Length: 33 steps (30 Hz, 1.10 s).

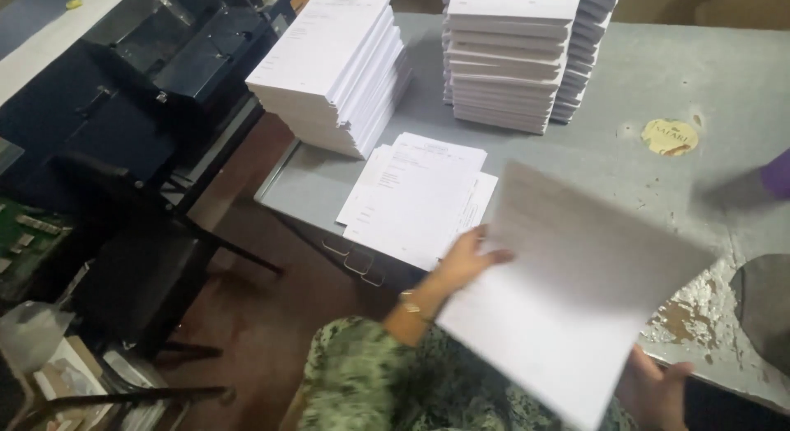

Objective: Organizing and checking stacks of printed documents on a desk in a print shop.

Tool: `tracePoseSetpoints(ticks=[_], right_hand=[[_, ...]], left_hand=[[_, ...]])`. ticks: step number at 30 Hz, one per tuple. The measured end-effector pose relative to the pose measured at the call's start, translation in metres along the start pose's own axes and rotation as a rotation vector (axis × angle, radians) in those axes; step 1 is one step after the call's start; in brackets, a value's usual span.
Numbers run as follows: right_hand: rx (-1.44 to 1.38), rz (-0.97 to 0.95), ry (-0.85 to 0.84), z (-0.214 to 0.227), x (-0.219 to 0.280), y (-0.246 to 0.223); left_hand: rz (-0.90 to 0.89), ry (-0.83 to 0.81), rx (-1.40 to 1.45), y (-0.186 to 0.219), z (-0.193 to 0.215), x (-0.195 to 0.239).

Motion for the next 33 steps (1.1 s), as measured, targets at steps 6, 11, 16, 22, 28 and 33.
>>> tracePoseSetpoints(ticks=[6,11,16,22,28,33], right_hand=[[0.315,-0.355,1.144,-0.036,-0.004,-0.033],[0.414,-0.306,1.159,-0.013,-0.011,-0.022],[0.427,-0.370,1.163,-0.050,-0.023,-0.033],[0.399,-0.295,1.097,-0.028,-0.015,-0.019],[0.350,-0.245,1.071,-0.014,-0.015,-0.012],[0.285,-0.234,1.109,-0.021,-0.018,-0.003]], left_hand=[[0.103,-0.076,-0.530,-0.093,-0.067,-0.026],[-0.252,0.294,-0.999,-0.109,-0.038,-0.029],[0.093,0.427,-0.993,-0.036,0.037,0.020],[0.140,0.350,-1.176,-0.054,0.055,0.036],[0.082,-0.169,-1.882,-0.065,0.068,0.019],[-0.197,0.152,-1.335,-0.068,0.117,0.038]])
Point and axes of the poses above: each hand's wrist, its own x-axis away from the middle knuckle, its own z-axis out of the back of the hand, y = z × x, the point moved 1 cm from there along -x, towards the middle knuckle, and after that the axes turned 13 degrees about -z, right-handed, at the moved point
